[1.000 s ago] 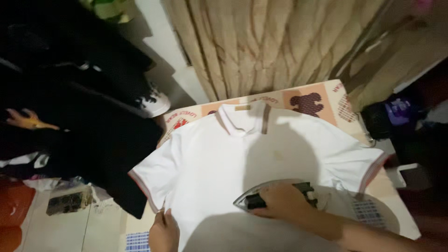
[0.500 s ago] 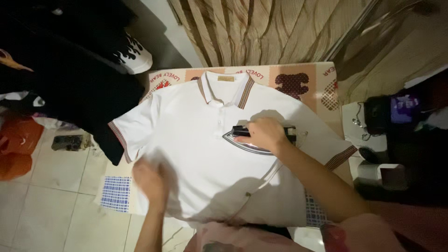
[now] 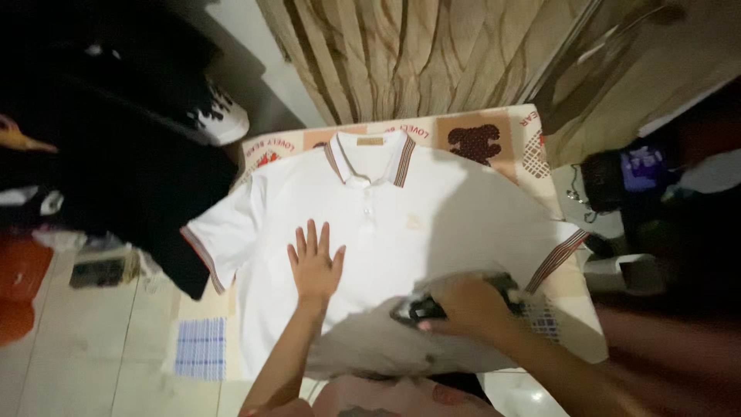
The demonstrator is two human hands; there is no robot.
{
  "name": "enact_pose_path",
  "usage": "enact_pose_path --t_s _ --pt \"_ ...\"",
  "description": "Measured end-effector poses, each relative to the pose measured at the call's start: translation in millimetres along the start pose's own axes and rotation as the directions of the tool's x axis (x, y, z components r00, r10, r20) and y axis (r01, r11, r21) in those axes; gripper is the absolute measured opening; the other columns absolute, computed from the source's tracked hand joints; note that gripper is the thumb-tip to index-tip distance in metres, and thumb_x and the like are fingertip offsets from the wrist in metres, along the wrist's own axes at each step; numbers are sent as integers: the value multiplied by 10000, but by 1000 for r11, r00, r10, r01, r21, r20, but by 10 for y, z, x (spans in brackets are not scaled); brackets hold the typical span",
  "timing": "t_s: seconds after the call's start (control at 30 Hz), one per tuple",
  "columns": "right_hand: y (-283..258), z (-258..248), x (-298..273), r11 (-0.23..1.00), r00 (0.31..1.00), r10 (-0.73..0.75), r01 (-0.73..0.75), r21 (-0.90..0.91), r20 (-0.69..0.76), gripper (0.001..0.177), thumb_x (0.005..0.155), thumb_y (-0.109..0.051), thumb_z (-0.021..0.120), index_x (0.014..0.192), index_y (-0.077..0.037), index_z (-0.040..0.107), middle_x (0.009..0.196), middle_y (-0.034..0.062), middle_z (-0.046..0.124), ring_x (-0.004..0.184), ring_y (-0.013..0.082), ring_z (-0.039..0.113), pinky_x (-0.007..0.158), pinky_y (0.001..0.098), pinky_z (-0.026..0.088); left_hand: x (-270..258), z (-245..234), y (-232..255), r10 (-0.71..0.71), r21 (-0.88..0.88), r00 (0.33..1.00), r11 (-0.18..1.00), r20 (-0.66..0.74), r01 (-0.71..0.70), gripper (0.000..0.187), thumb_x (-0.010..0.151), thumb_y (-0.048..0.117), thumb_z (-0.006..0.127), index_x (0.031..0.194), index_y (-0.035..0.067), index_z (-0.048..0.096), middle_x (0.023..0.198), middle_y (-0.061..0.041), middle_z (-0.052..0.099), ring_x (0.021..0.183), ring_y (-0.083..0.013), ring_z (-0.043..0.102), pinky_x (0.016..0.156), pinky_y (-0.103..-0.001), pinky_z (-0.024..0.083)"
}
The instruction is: The person irons a white polo shirt on an ironing board. They smooth the fabric with one hand while moving the iron with the other, then flip the shirt to iron the other side.
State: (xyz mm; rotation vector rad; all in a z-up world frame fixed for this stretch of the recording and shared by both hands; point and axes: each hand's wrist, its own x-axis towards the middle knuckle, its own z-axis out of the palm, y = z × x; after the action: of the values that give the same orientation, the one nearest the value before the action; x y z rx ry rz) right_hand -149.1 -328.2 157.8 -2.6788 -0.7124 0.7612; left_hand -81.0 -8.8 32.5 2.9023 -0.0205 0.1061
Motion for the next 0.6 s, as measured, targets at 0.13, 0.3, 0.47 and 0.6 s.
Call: enact_pose_path --t_s 0.13,0.3,0.47,0.6 --pt "-255 57 -202 980 980 196 -197 26 42 695 761 -762 659 980 -106 728 943 123 731 854 328 706 763 469 561 199 -28 120 195 -37 979 980 -59 -197 702 1005 475 505 1592 128 337 1679 -184 215 1522 -437 127 1152 -680 74" --pt "-373 -109 73 850 834 527 -517 102 -162 654 780 -728 624 1103 -171 735 907 149 747 814 353 741 700 479 595 290 -24 359 439 -108 896 896 68 -431 661 999 430 537 1578 154 376 1691 -124 217 1565 -376 138 1226 -633 114" --pt "-218 -364 473 745 712 666 -651 144 -222 647 853 -720 578 1085 -135 724 881 147 760 808 328 771 709 441 616 289 -97 359 485 -121 870 872 90 -474 673 985 449 574 1547 131 388 1656 -149 229 1531 -393 141 1179 -652 121" --pt "62 -433 1015 779 640 598 -607 160 -483 676 888 -717 581 942 -62 738 806 164 747 749 337 743 648 460 590 269 -106 374 434 -145 894 897 107 -418 687 961 460 575 1557 175 386 1671 -118 229 1535 -377 147 1200 -638 119"
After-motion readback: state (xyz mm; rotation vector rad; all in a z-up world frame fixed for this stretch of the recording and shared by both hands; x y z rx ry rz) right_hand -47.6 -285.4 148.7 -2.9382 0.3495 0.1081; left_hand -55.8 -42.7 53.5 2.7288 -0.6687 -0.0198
